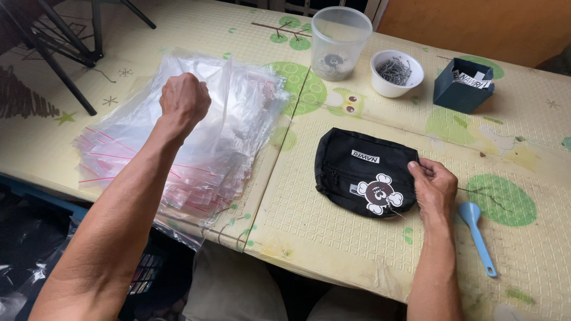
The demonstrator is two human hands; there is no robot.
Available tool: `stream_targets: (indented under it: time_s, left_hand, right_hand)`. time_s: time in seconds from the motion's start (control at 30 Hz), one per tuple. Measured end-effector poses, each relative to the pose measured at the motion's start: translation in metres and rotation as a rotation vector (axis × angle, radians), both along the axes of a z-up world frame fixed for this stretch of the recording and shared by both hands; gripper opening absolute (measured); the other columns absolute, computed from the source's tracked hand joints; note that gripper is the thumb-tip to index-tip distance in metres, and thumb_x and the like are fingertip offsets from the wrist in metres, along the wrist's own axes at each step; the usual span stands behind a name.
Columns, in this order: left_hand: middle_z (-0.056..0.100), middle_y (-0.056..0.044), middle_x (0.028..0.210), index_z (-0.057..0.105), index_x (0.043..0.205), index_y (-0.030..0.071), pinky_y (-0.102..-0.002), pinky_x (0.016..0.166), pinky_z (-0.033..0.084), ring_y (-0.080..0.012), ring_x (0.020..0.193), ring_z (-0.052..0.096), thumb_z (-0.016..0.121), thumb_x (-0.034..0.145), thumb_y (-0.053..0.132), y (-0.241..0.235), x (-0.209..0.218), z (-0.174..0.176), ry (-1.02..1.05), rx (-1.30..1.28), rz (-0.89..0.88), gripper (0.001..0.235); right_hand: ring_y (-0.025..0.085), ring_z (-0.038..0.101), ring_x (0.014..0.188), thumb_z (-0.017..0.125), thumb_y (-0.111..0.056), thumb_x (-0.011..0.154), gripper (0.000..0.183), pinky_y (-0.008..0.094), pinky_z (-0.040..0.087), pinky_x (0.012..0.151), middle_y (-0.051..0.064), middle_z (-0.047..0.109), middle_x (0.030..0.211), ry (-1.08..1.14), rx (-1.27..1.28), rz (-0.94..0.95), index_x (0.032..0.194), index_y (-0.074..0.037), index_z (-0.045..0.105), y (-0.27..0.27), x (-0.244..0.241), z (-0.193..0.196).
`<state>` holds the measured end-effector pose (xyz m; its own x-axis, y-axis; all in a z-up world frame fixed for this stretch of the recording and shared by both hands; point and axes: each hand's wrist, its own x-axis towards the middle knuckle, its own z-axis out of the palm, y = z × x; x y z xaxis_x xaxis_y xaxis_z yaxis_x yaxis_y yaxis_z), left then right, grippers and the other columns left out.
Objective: The person cleans a black bag with a blue brush, then attaches a chain and a bear-shaped charm to the zipper. They also place a sticker on the bag and put it into a plastic bag.
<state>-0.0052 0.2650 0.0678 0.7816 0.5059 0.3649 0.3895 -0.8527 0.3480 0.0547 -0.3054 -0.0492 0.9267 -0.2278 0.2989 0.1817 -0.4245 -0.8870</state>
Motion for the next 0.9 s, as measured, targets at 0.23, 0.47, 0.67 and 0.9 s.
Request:
stream_targets:
  time_s: [0.23, 0.47, 0.67, 0.9]
  left_hand:
    - [0.063, -0.02, 0.062, 0.072, 0.078, 0.0, -0.049, 0.052, 0.059, -0.0453, 0.064, 0.073, 0.061, 0.096, 0.014, -0.074, -0.02, 0.04, -0.119, 0.129, -0.08, 0.025]
    - [0.053, -0.006, 0.067, 0.057, 0.075, 0.008, -0.05, 0.042, 0.057, -0.0341, 0.046, 0.067, 0.063, 0.085, 0.013, -0.171, -0.035, 0.055, -0.461, 0.517, -0.223, 0.013]
    - [0.054, -0.002, 0.072, 0.056, 0.074, 0.011, -0.043, 0.044, 0.058, -0.0245, 0.047, 0.067, 0.065, 0.081, 0.008, -0.225, -0.06, 0.057, -0.45, 0.53, -0.328, 0.012]
    - [0.048, -0.009, 0.066, 0.055, 0.08, 0.003, -0.046, 0.039, 0.05, -0.0364, 0.046, 0.063, 0.056, 0.103, 0.014, -0.218, -0.08, 0.031, -0.449, 0.102, -0.483, 0.026]
  right_hand:
    - [0.022, 0.071, 0.079, 0.092, -0.045, 0.099, 0.045, 0.032, 0.056, 0.071, 0.012, 0.072, 0.099, -0.261, -0.383, -0.24, 0.116, -0.006, 0.079, -0.002, -0.009, 0.02]
    - [0.022, 0.072, 0.084, 0.076, -0.016, 0.097, 0.036, 0.031, 0.063, 0.069, 0.02, 0.072, 0.1, -0.183, 0.254, 0.436, 0.124, 0.004, 0.065, 0.124, -0.121, 0.144]
    - [0.016, 0.075, 0.078, 0.076, -0.009, 0.091, 0.03, 0.028, 0.066, 0.064, 0.016, 0.076, 0.092, 0.014, 0.509, 0.542, 0.116, 0.004, 0.065, 0.175, -0.158, 0.125]
    - [0.011, 0.066, 0.053, 0.079, -0.005, 0.089, 0.01, 0.023, 0.059, 0.047, 0.012, 0.071, 0.069, -0.021, 0.52, 0.332, 0.092, 0.001, 0.073, 0.165, -0.164, 0.094]
